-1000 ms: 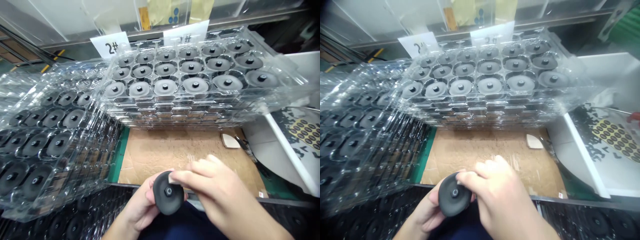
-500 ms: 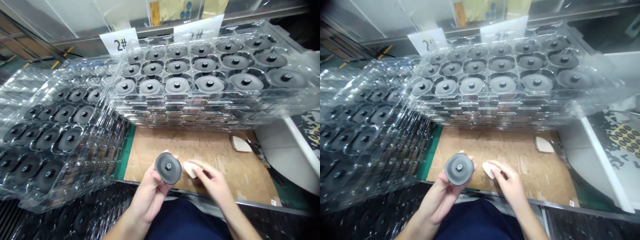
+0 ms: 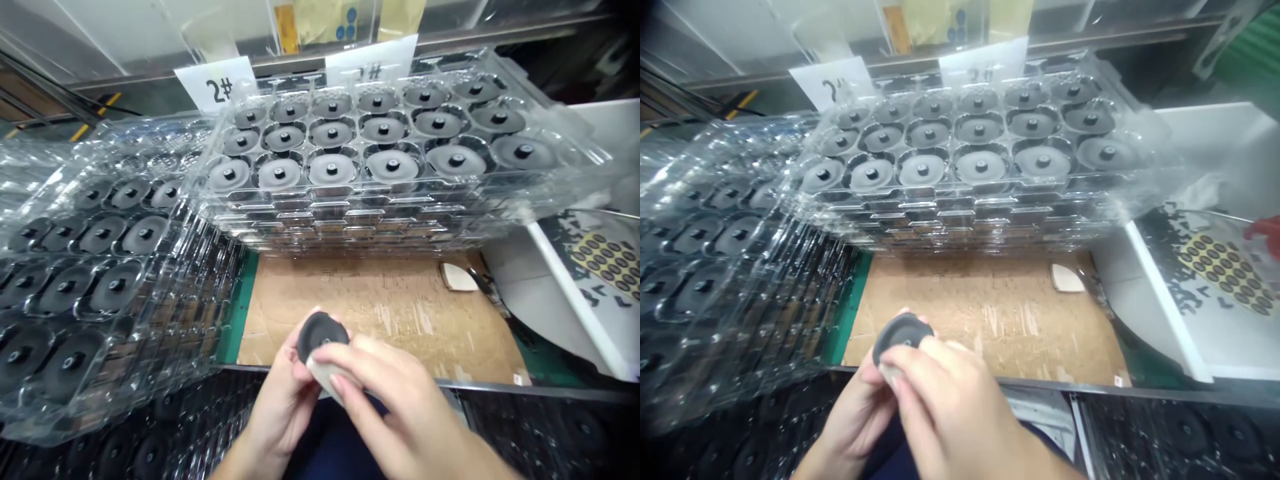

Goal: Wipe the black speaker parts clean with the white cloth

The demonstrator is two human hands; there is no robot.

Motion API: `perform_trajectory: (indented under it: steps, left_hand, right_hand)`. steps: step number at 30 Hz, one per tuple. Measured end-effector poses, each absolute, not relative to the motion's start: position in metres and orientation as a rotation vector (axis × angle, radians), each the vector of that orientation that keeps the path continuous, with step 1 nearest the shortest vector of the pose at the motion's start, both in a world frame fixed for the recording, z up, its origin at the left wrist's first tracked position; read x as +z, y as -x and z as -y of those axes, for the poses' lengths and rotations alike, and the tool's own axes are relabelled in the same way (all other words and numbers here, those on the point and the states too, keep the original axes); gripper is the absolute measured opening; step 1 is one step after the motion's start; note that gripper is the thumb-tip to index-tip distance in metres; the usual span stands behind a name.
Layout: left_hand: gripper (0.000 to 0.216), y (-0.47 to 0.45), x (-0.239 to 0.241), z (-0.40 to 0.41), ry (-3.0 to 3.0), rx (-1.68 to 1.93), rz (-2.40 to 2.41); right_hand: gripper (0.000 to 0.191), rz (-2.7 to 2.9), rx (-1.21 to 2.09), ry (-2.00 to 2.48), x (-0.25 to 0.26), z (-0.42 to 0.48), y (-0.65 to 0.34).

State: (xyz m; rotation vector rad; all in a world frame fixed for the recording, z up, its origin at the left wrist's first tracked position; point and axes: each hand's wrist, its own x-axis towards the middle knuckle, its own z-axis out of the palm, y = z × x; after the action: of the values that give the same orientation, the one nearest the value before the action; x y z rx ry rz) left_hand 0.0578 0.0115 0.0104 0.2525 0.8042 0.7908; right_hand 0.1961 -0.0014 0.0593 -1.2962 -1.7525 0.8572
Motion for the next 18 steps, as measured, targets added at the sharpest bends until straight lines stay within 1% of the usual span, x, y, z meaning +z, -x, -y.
perform_trajectory:
  steps: [1,2,5,7,9,11,13,15,17,18]
  left_hand:
    - [0.057,-0.057,0.010,-0.012,-0.266,0.807,-0.819]
    - [0.059,-0.058,0.011,-0.012,-0.283,0.814,-0.822]
    - [0.053,-0.062,0.017,-0.014,-0.321,0.751,-0.773]
    - [0.051,-0.064,0.022,-0.017,-0.336,0.729,-0.736]
    - [0.052,-0.062,0.026,-0.021,-0.326,0.739,-0.709]
    - [0.051,-0.059,0.026,-0.023,-0.301,0.735,-0.695]
    - [0.040,-0.058,0.026,-0.022,-0.276,0.706,-0.697]
    - [0.036,-0.058,0.025,-0.020,-0.242,0.673,-0.687]
    - [0.042,-0.057,0.025,-0.016,-0.211,0.649,-0.659]
    - [0.046,-0.056,0.024,-0.014,-0.203,0.647,-0.641]
  right_hand:
    - [0.025,1.761,0.960,1.321,0.058,0.000,-0.195]
    - [0.024,1.745,0.992,1.348,0.058,-0.001,-0.195]
    - [0.026,1.641,0.740,1.349,0.057,-0.003,-0.192]
    - [0.027,1.655,0.685,1.258,0.058,0.001,-0.194]
    - [0.024,1.729,0.815,1.228,0.059,0.009,-0.200]
    - [0.022,1.759,0.917,1.341,0.058,0.019,-0.210]
    - [0.024,1.770,0.842,1.486,0.058,0.025,-0.217]
    - [0.027,1.817,0.666,1.505,0.059,0.022,-0.219]
    - [0.026,1.884,0.550,1.337,0.058,0.011,-0.219]
    - [0.026,1.879,0.567,1.252,0.055,0.005,-0.220]
